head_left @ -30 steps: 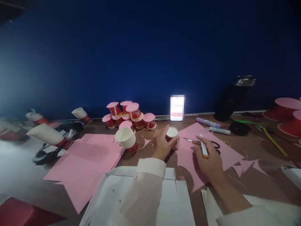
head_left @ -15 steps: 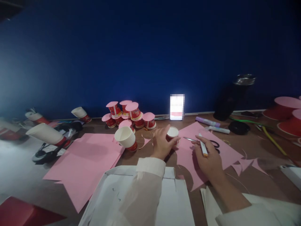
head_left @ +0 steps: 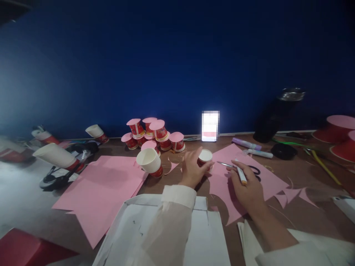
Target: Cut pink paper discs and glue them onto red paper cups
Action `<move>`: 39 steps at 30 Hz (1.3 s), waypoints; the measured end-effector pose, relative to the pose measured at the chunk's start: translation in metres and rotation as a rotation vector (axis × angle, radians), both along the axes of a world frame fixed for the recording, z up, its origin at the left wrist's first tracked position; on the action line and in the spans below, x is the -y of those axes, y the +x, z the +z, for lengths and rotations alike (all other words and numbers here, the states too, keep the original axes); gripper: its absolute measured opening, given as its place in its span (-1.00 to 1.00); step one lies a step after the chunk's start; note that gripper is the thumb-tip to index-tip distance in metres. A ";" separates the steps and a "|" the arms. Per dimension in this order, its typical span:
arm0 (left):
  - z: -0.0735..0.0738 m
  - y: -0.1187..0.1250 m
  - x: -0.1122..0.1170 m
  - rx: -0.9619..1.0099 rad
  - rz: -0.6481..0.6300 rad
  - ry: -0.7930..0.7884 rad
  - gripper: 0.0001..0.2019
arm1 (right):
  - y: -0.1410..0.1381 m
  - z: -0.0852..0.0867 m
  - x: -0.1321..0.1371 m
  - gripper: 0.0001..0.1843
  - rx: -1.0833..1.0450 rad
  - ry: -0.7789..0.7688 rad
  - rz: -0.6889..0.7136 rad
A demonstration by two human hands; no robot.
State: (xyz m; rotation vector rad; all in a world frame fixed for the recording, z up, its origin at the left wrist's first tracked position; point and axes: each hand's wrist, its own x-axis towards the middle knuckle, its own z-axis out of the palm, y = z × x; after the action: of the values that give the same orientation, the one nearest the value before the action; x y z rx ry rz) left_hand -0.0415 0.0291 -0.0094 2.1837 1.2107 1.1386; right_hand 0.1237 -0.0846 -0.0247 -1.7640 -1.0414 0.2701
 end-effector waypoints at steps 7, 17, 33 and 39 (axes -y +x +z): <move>0.000 0.000 0.001 0.017 -0.019 0.012 -0.40 | 0.000 0.000 -0.001 -0.55 -0.006 0.003 -0.005; 0.004 0.003 0.005 -0.003 -0.037 -0.030 -0.41 | 0.000 0.001 -0.002 -0.57 -0.014 0.018 0.024; 0.008 0.007 0.006 -0.044 -0.065 -0.014 -0.39 | -0.002 0.003 -0.001 -0.56 -0.013 0.014 0.014; 0.009 0.005 0.007 -0.069 -0.086 0.003 -0.36 | 0.000 0.002 -0.002 -0.55 0.003 -0.027 -0.002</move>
State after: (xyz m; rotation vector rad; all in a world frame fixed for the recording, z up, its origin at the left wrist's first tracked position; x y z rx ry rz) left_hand -0.0362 0.0225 -0.0001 2.2715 1.1315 1.0382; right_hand 0.1241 -0.0826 -0.0223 -1.7901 -1.0428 0.2821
